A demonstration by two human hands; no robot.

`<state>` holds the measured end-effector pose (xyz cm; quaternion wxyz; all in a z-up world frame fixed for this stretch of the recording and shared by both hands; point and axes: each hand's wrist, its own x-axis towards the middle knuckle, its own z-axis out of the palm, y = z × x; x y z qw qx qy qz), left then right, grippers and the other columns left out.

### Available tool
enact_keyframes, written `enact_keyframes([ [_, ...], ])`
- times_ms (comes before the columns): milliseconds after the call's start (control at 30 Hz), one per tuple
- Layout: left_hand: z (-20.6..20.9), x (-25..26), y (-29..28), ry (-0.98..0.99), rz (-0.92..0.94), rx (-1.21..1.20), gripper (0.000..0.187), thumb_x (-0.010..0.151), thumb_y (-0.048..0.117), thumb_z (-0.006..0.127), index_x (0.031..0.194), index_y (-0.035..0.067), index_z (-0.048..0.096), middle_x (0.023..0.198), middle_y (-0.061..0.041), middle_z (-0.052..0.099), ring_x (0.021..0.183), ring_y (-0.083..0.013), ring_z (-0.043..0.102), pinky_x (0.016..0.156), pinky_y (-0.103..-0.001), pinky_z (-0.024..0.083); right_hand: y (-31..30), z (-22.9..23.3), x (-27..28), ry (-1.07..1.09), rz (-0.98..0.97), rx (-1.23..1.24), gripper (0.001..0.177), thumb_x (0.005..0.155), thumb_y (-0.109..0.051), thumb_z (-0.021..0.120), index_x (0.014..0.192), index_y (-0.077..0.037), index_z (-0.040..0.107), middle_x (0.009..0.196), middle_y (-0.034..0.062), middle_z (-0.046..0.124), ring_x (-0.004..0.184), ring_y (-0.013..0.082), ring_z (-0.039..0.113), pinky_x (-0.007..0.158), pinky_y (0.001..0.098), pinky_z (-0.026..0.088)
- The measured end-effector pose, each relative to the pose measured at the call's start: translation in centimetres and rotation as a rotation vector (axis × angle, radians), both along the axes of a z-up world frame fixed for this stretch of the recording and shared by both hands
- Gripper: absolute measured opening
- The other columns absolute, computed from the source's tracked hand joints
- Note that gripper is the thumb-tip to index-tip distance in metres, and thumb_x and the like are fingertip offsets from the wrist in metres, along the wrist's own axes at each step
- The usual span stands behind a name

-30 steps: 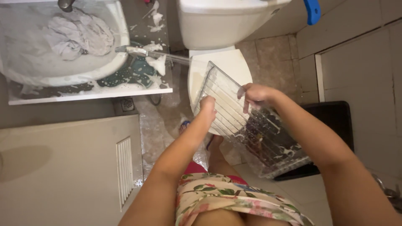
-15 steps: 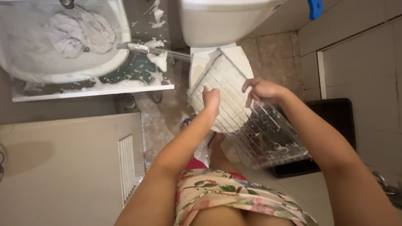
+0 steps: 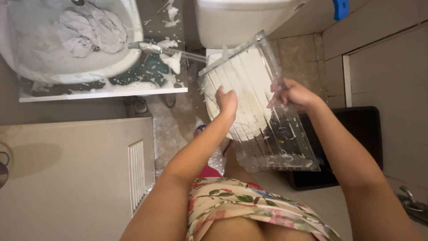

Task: Washing a large plastic refrigerator bin with soapy water and a sponge over a toilet.

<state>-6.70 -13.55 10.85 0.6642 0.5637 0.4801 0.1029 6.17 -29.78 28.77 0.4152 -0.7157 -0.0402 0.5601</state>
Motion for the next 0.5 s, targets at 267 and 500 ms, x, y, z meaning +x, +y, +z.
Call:
enact_keyframes([
  [267, -0.7, 0.4, 6.9, -0.028, 0.283, -0.302, 0.062, 0.091, 0.033, 0.053, 0.143, 0.0, 0.05, 0.145, -0.019, 0.047, 0.135, -0.0324, 0.044, 0.115, -0.047, 0.033, -5.4, -3.6, 0.9, -0.13, 0.09, 0.095, 0.054, 0.056, 0.02, 0.046, 0.105, 0.0, 0.057, 0.098, 0.0192, 0.078, 0.067, 0.0196, 0.064, 0.05, 0.0339, 0.047],
  [500, -10.8, 3.4, 10.2, -0.217, 0.489, -0.596, 0.061, 0.096, 0.047, 0.052, 0.139, 0.004, 0.055, 0.132, -0.009, 0.06, 0.123, -0.026, 0.052, 0.111, -0.051, 0.035, -6.8, -3.3, 2.6, -0.21, 0.09, 0.146, 0.048, 0.064, 0.017, 0.05, 0.106, -0.002, 0.064, 0.1, 0.0146, 0.079, 0.068, 0.0198, 0.061, 0.056, 0.0326, 0.05],
])
